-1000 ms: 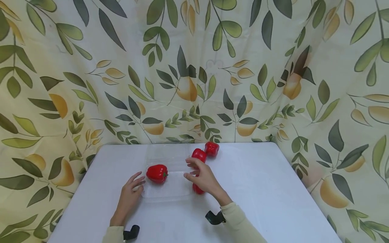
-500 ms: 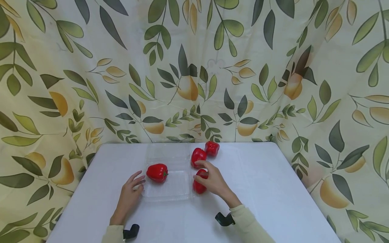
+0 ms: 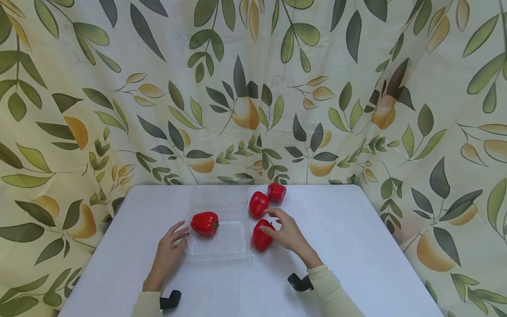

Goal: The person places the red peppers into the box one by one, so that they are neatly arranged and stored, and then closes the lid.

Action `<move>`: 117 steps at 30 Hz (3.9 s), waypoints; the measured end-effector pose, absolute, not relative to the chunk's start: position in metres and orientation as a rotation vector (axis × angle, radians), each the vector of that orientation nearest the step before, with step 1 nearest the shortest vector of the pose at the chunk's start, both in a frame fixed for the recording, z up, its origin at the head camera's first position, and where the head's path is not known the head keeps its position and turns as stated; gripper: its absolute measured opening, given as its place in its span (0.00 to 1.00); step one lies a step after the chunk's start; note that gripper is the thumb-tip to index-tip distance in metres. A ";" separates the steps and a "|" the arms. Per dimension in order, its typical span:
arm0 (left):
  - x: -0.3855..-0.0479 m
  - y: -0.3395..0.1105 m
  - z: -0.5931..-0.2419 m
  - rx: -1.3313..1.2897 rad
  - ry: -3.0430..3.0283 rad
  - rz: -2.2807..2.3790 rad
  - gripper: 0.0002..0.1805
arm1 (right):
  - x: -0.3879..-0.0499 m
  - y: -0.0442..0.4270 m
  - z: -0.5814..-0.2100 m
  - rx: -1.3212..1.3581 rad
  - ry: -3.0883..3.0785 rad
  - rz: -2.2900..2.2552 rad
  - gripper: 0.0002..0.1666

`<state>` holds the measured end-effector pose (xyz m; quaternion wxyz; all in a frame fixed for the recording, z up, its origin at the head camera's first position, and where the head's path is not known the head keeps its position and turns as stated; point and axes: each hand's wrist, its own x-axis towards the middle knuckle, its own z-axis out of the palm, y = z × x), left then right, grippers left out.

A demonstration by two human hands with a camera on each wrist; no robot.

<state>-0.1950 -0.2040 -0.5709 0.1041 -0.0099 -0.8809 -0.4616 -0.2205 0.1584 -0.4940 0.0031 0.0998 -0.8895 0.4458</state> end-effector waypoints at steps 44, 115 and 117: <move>-0.194 -0.206 -0.570 -0.077 -2.582 -1.347 0.20 | -0.235 0.176 -0.541 -0.122 -2.908 1.684 0.40; -0.196 -0.205 -0.570 -0.047 -2.572 -1.386 0.19 | -0.221 0.196 -0.515 -0.018 -2.847 1.689 0.39; -0.195 -0.205 -0.570 -0.045 -2.575 -1.390 0.19 | -0.221 0.196 -0.513 -0.023 -2.832 1.698 0.39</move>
